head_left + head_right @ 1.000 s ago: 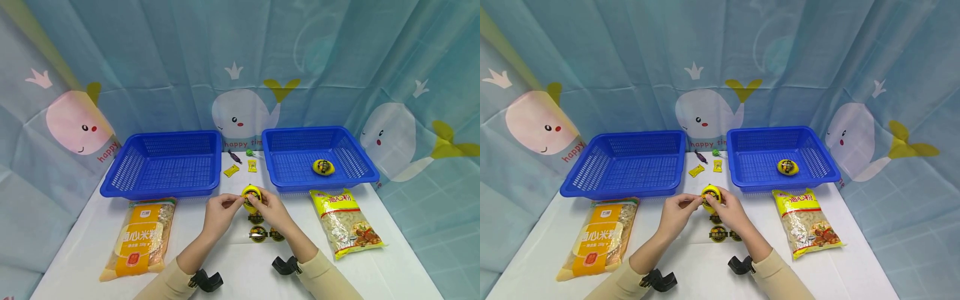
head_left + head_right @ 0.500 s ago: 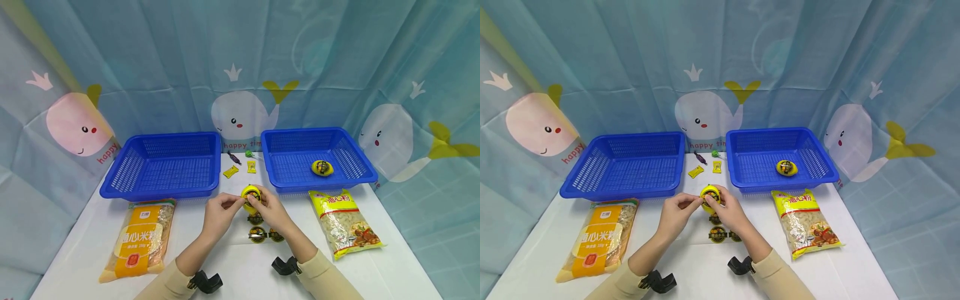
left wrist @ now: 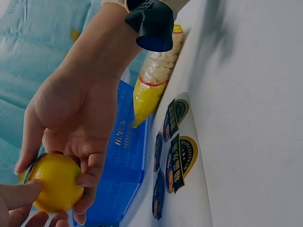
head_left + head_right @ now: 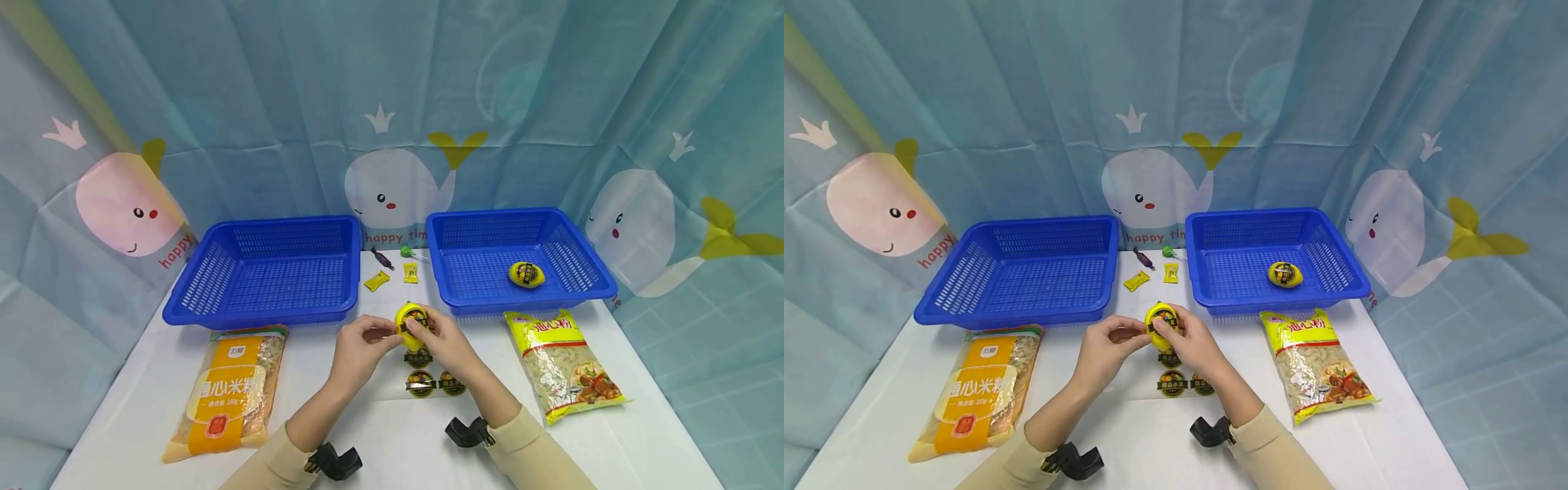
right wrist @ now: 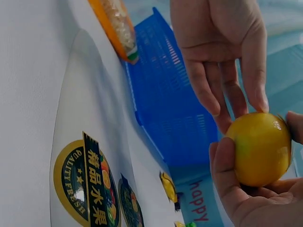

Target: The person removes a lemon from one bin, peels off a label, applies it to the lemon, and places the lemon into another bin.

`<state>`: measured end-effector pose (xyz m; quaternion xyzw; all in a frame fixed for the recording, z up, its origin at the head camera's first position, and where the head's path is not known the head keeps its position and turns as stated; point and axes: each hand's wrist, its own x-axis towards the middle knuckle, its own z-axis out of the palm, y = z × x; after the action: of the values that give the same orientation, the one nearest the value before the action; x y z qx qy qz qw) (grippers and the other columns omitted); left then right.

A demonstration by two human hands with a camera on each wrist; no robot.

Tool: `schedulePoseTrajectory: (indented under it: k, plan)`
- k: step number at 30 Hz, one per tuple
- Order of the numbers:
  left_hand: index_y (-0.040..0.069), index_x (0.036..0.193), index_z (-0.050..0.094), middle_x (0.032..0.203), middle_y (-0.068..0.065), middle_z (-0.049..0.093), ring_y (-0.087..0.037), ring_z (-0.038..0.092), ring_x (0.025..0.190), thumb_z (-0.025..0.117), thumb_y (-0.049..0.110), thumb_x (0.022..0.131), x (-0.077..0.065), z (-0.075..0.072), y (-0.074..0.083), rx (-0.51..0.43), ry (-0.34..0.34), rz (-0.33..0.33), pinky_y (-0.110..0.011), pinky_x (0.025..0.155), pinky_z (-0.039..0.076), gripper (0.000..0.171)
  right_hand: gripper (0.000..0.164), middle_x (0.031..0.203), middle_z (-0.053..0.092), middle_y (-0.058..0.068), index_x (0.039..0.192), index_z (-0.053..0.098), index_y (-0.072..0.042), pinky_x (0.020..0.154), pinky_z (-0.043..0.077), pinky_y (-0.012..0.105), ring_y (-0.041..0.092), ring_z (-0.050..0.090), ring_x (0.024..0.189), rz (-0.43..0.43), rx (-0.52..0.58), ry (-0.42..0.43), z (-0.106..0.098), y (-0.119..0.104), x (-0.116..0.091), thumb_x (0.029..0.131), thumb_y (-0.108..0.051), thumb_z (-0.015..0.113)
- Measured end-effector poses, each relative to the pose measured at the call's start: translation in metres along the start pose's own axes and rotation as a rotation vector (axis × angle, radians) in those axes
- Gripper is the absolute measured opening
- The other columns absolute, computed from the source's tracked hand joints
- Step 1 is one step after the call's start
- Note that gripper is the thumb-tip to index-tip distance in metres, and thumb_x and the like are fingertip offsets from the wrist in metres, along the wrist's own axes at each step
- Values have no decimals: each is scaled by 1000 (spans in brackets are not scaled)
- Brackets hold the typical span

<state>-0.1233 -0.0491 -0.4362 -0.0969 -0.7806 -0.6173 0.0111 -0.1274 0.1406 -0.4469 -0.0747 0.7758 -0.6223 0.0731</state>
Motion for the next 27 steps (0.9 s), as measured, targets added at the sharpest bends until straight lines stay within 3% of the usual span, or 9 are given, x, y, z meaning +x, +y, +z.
schedulePoseTrajectory:
  k: [9, 21, 24, 27]
  plan:
    - [6, 94, 76, 97, -8, 72, -20, 74, 91, 86, 18, 80, 0, 1, 0, -22, -17, -22, -23, 79, 61, 21, 49, 102, 68, 9, 132, 60, -6, 73, 58, 29, 18, 64, 84, 0, -49, 67, 2, -4, -2, 97, -40, 66]
    - [8, 92, 77, 91, -5, 75, -16, 74, 86, 83, 13, 83, 0, 0, -3, -21, -47, -45, -23, 78, 61, 13, 40, 96, 69, 8, 119, 64, -6, 71, 57, 30, 17, 63, 80, -2, -80, 39, 1, -2, 1, 94, -37, 71]
    - [8, 92, 77, 91, -5, 75, -16, 73, 86, 83, 15, 84, 0, 0, -5, -23, -40, -49, -23, 78, 60, 12, 40, 97, 67, 8, 122, 62, -5, 73, 57, 32, 17, 62, 81, -20, -70, 19, 1, -3, 2, 97, -36, 67]
    - [9, 90, 76, 89, -4, 74, -14, 71, 83, 83, 22, 84, 0, 1, -7, -6, -30, -56, -22, 75, 59, 16, 51, 114, 64, 13, 141, 51, -3, 91, 57, 37, 19, 63, 98, -10, 11, -55, 0, -4, 0, 106, -41, 49]
